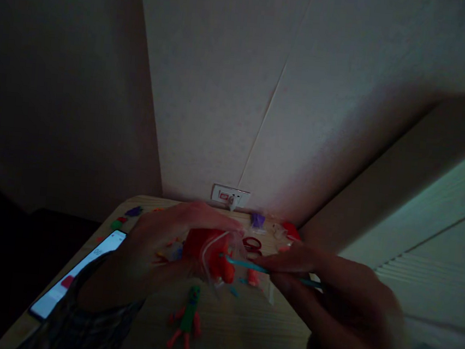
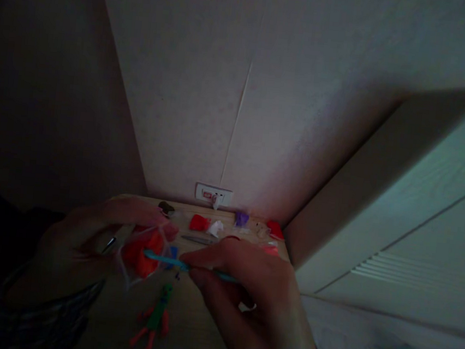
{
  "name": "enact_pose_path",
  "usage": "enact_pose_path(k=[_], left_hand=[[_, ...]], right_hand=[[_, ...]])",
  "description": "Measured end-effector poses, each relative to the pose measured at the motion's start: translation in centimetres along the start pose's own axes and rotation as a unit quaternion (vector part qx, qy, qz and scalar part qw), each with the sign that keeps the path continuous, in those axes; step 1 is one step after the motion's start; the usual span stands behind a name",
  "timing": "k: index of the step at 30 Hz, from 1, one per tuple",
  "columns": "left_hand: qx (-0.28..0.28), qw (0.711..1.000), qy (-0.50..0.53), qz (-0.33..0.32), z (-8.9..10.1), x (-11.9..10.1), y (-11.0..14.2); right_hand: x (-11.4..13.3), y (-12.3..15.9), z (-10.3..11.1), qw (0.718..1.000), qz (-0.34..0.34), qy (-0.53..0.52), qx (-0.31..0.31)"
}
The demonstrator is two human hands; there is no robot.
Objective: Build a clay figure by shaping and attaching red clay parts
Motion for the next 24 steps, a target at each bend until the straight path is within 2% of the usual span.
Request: enact_pose_path(k=[4,7,10,17,22,24], left_hand=[[-0.005,1.0,-0.013,-0.007,0.3,0.2,0.5],[-0.005,1.0,-0.017,-0.022,0.4,-0.2,0.6],[0.01,1.0,-0.016,-0.025,0.3,-0.3,0.6],[0.078,0.996,-0.022,-0.035,-0.8,-0.3,0.6],[0.106,0.994,0.01,-0.017,-1.7,-0.2,0.7],[0.118,0.993,0.026,-0.014,-2.1,-0.2,0.8]], right_hand=[[1.6,0.4,0.2,0.994,0.07,0.082,-0.006],[2.1,0.8,0.0,0.992,0.09,0.094,-0.004],[2.0,1.0,-0.8,0.99,0.094,0.107,0.027],[0.3,1.1,-2.0,0.992,0.038,0.084,0.088],[0.4,0.7,-2.1,0.996,0.007,-0.01,0.093],[0.0,0.4,-2.4,0.992,-0.02,-0.042,0.116]])
Point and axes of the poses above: each hand's wrist, its own y-axis away from the middle knuckle, its own z-axis out of the back of the hand, x = y × z, the point moved 10 cm from there along -y, towards the middle knuckle, and after that the axes turned 14 degrees about -x, right-handed, at the moved point
